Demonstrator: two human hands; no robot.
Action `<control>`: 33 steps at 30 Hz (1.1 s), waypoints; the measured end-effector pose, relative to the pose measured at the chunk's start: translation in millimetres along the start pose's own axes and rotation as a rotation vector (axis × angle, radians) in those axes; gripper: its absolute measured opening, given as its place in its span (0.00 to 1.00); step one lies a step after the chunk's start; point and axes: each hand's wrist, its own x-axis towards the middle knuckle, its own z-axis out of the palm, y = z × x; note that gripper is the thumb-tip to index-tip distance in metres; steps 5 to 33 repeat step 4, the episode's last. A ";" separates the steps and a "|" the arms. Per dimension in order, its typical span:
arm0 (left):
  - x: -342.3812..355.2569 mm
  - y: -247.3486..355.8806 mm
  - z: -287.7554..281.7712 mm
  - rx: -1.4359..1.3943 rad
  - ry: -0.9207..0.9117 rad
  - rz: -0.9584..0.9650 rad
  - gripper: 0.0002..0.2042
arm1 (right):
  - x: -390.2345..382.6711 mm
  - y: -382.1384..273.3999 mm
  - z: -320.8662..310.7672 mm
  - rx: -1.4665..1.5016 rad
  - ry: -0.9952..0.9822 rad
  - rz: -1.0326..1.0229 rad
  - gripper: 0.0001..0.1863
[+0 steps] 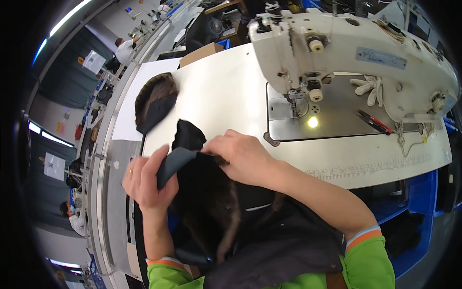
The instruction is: Sewing pieces of a leather and fur hat together using an industrial sewing machine.
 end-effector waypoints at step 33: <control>24.8 -55.8 34.4 0.052 -0.141 0.439 0.24 | -9.6 4.7 13.9 0.119 -0.243 -0.159 0.18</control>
